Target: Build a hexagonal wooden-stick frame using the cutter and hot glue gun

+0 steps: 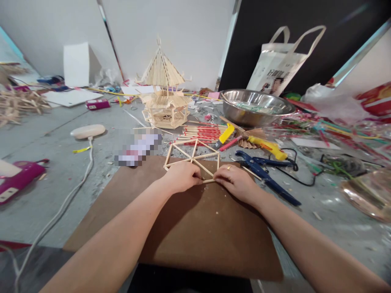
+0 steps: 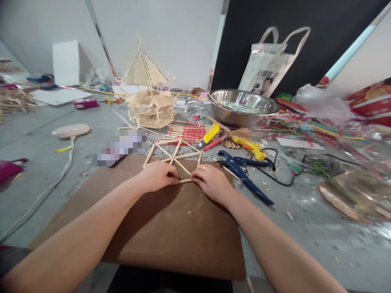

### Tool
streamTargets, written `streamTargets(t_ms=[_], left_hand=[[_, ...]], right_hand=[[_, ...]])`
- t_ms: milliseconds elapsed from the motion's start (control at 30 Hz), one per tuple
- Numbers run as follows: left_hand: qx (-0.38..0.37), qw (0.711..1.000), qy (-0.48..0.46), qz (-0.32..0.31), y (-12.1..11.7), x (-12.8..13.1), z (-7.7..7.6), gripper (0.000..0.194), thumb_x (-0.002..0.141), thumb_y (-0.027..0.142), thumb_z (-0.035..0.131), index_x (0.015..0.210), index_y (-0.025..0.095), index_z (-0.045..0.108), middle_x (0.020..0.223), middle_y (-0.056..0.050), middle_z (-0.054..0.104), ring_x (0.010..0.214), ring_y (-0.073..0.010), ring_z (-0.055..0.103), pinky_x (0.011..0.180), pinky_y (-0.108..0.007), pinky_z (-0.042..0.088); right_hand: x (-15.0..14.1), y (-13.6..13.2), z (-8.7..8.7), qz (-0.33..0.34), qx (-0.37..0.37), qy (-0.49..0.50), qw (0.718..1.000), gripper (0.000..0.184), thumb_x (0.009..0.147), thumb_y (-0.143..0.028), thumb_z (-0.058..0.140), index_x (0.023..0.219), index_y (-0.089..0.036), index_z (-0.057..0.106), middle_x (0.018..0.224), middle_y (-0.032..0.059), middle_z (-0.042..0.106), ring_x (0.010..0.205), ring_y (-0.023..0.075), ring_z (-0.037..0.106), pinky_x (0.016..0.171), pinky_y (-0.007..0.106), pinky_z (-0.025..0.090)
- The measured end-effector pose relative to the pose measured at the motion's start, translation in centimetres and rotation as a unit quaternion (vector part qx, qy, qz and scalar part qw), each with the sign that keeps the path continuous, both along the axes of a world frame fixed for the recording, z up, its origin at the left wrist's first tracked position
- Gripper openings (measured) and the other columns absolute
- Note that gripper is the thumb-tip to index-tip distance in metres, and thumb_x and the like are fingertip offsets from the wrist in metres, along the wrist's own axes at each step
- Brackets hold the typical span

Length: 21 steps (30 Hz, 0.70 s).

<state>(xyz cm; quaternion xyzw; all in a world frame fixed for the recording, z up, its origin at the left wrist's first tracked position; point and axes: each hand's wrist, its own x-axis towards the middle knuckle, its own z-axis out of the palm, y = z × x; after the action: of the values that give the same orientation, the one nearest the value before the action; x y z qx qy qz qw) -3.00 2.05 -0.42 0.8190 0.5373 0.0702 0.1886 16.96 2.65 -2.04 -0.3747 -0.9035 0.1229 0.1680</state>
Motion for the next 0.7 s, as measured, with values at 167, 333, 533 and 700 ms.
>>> streamTargets(t_ms=[167,333,533,700], left_hand=[[-0.003,0.999,-0.031,-0.014,-0.13,-0.02,0.18,0.019,0.066,0.033,0.054,0.081,0.024,0.061,0.079,0.003,0.064,0.071,-0.0133,0.057,0.056,-0.020,0.039],[0.004,0.999,-0.038,-0.030,-0.03,-0.29,0.42,0.020,0.070,0.026,0.047,0.084,0.023,0.061,0.080,0.002,0.065,0.072,-0.0125,0.057,0.062,-0.021,0.041],[-0.027,0.997,-0.059,-0.053,0.46,-0.82,0.42,0.023,0.068,0.022,0.049,0.086,0.020,0.061,0.082,0.001,0.065,0.072,-0.0126,0.057,0.062,-0.021,0.042],[-0.056,0.994,-0.070,-0.058,0.56,-0.95,0.61,0.024,0.065,0.020,0.051,0.086,0.018,0.062,0.080,0.000,0.064,0.070,-0.0121,0.057,0.059,-0.020,0.040]], right_hand=[[0.10,0.09,-0.29,-0.005,0.003,-0.008,1.000,0.014,0.080,-0.021,0.043,0.080,-0.019,0.057,0.082,0.0036,0.059,0.078,0.0143,0.051,0.070,0.027,0.040],[0.17,-0.01,-0.20,0.001,0.008,-0.017,1.000,0.016,0.081,-0.023,0.042,0.081,-0.019,0.057,0.083,0.0041,0.059,0.078,0.0145,0.051,0.070,0.026,0.040],[0.20,0.17,0.00,0.012,0.009,-0.017,1.000,0.016,0.081,-0.024,0.042,0.082,-0.019,0.058,0.082,0.0043,0.059,0.079,0.0144,0.052,0.070,0.026,0.040],[0.13,0.25,-0.05,0.006,0.011,-0.023,1.000,0.016,0.080,-0.024,0.043,0.082,-0.019,0.058,0.082,0.0044,0.059,0.079,0.0147,0.052,0.070,0.026,0.040]])
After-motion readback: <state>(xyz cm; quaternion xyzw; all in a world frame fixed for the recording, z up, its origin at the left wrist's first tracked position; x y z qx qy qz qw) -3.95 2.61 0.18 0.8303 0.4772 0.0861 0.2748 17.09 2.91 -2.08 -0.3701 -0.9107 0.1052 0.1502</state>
